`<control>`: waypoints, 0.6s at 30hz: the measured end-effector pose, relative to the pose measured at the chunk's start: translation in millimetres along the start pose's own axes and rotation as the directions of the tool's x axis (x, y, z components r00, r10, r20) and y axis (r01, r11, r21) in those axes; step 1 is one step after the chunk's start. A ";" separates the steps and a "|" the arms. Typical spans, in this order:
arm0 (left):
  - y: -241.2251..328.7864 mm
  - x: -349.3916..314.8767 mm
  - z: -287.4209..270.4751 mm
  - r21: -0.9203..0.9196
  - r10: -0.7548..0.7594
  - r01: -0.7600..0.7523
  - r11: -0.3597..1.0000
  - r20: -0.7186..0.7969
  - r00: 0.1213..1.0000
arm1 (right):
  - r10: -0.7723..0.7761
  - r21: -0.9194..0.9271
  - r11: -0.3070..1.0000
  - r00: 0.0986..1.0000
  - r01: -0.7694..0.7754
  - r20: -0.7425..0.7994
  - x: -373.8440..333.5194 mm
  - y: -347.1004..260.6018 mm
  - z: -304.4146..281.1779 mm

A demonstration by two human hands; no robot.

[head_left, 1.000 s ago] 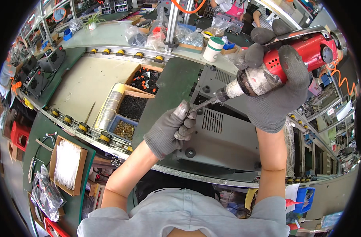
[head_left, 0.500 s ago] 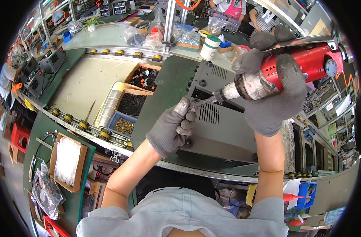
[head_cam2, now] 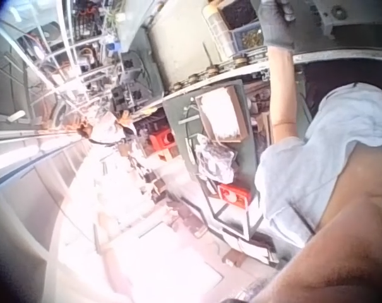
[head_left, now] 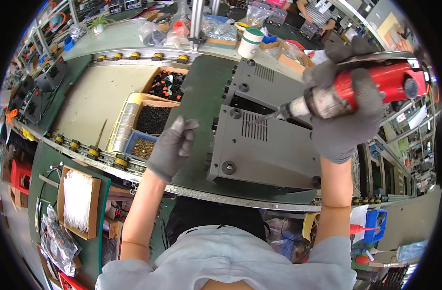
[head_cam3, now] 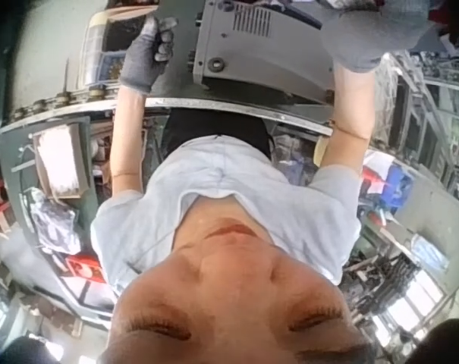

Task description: The recorder assembles industrial power supply units on a conveyor belt, connecting internal wires, applying hot glue, securing covers with an electric screwdriver, and applying labels.

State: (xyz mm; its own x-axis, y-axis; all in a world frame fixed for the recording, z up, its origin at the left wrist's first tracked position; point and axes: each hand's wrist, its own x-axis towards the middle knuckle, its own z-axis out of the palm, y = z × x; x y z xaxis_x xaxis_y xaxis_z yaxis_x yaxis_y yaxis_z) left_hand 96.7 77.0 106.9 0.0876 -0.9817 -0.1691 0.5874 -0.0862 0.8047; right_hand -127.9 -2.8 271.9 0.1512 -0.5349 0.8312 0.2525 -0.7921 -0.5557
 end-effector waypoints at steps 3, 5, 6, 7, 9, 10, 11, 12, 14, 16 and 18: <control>6.9 -3.9 13.6 0.185 0.071 -0.098 0.978 0.151 0.986 | -0.178 -0.227 0.954 0.979 0.196 0.096 18.2 -4.8 -2.8; 14.1 -2.9 33.4 0.238 0.110 -0.182 0.954 0.288 0.951 | -0.016 0.257 0.966 0.999 0.007 0.032 23.7 -8.7 3.3; 17.0 -0.3 45.3 0.223 0.122 -0.206 0.953 0.342 0.932 | 0.054 0.426 0.904 0.999 -0.046 -0.006 26.2 -8.2 2.3; 20.3 0.5 55.2 0.207 0.137 -0.232 0.950 0.392 0.910 | 0.098 0.460 0.886 0.992 -0.051 -0.078 24.5 -10.3 13.2; 28.7 1.5 66.5 0.255 0.077 -0.206 0.945 0.441 0.894 | 0.131 0.494 0.863 0.991 -0.111 -0.008 36.3 -7.7 15.7; 32.4 4.0 67.2 0.272 0.070 -0.214 0.938 0.456 0.887 | 0.148 0.507 0.850 0.989 -0.141 0.028 42.5 -3.9 14.1; 28.6 2.5 69.1 0.240 0.095 -0.208 0.948 0.411 0.907 | 0.113 0.539 0.823 0.982 -0.178 0.151 52.5 -1.2 12.7; 30.7 3.2 61.3 0.300 0.048 -0.208 0.931 0.465 0.884 | 0.067 0.565 0.796 0.959 -0.217 0.274 64.1 4.7 9.3; 23.9 10.1 44.9 0.299 0.031 -0.167 0.939 0.410 0.912 | 0.137 0.371 0.912 0.982 -0.177 0.134 85.3 21.4 -2.7; 28.5 24.7 4.2 0.243 -0.035 -0.037 0.969 0.284 0.958 | 0.133 -0.026 0.991 0.990 -0.132 0.050 129.2 46.1 -21.4; 29.5 42.4 -38.8 0.046 0.016 -0.016 0.999 -0.004 1.000 | -0.033 -0.287 0.957 0.999 0.043 0.040 177.9 80.4 -43.1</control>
State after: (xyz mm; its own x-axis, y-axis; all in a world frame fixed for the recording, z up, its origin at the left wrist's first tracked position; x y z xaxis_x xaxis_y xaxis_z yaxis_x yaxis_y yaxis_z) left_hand 149.0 39.4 101.4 0.1002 -0.9823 -0.1585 0.5481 -0.0785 0.8327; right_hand -121.9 -174.3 374.4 0.1809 -0.4966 0.8489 -0.0258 -0.8653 -0.5007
